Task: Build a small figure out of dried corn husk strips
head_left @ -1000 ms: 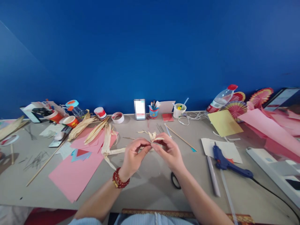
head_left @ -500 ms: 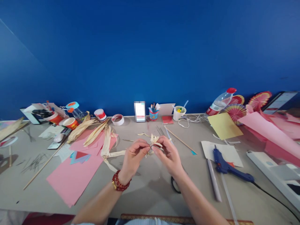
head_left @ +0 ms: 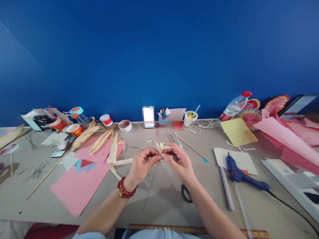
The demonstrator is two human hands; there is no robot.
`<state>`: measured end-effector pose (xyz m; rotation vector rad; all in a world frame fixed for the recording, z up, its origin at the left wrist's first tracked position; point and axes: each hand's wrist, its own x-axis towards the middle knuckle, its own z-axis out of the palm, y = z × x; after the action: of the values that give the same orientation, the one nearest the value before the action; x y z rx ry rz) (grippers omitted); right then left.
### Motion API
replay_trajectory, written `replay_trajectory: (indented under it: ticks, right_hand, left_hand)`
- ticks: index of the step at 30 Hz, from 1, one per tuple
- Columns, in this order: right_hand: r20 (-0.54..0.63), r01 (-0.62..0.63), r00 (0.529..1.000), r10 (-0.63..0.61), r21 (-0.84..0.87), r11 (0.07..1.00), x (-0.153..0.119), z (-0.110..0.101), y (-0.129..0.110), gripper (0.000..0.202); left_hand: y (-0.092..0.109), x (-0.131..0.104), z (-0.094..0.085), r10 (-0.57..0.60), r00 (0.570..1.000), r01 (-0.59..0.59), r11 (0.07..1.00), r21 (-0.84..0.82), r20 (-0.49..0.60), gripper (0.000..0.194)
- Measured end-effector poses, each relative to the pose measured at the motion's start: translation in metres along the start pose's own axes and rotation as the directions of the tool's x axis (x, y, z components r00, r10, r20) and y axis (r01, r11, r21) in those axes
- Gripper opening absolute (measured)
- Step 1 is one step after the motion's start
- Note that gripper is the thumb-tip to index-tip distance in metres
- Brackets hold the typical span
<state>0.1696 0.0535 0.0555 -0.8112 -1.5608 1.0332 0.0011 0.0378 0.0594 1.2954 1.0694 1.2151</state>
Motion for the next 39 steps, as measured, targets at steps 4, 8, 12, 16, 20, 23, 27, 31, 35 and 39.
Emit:
replay_trajectory:
  ticks: [4,8,12,16,20,23,27,31,35,39]
  right_hand:
    - [0.020,-0.025,0.999,0.027,-0.060,0.998,-0.001,-0.001,0.000,0.013]
    - [-0.003,-0.101,0.995,0.102,-0.145,0.984,-0.004,0.001,0.001,0.023]
    - [-0.019,-0.108,0.994,0.106,-0.195,0.975,-0.005,0.003,-0.002,0.016]
    - [-0.022,-0.119,0.993,0.117,-0.204,0.972,-0.004,0.004,-0.004,0.010]
    - [-0.027,-0.170,0.985,0.168,-0.120,0.978,-0.004,0.005,0.002,0.011]
    - [-0.003,-0.208,0.978,0.208,0.018,0.978,-0.004,0.006,0.006,0.014]
    - [0.016,-0.246,0.969,0.245,0.090,0.965,-0.003,0.005,0.007,0.013]
    - [0.041,-0.269,0.963,0.266,0.070,0.961,-0.002,0.004,0.005,0.014]
    - [0.088,-0.321,0.946,0.311,0.148,0.935,-0.001,0.005,0.003,0.020]
    - [0.064,-0.299,0.954,0.294,0.108,0.948,-0.001,0.003,0.003,0.019]
  left_hand:
    - [-0.007,0.004,0.000,-0.039,0.998,0.031,0.989,-0.142,-0.052,0.017]
    - [-0.015,0.005,0.001,-0.028,0.991,0.011,0.991,-0.135,-0.127,0.017]
    - [-0.019,0.004,0.001,0.020,0.984,-0.038,0.994,-0.102,-0.177,0.017]
    - [-0.018,0.003,0.003,0.027,0.984,-0.044,0.995,-0.094,-0.178,0.017]
    - [-0.015,0.003,0.005,0.047,0.982,-0.071,0.989,-0.126,-0.182,0.013]
    - [-0.012,0.002,0.004,0.053,0.986,-0.079,0.983,-0.167,-0.156,0.012]
    - [-0.010,0.001,0.002,0.038,0.990,-0.058,0.987,-0.152,-0.134,0.012]
    - [-0.010,0.002,0.000,0.085,0.989,-0.097,0.990,-0.100,-0.124,0.010]
    - [-0.011,0.002,0.000,0.067,0.993,-0.076,0.992,-0.097,-0.096,0.012]
    - [-0.009,0.002,-0.001,0.037,0.993,-0.046,0.995,-0.089,-0.109,0.011]
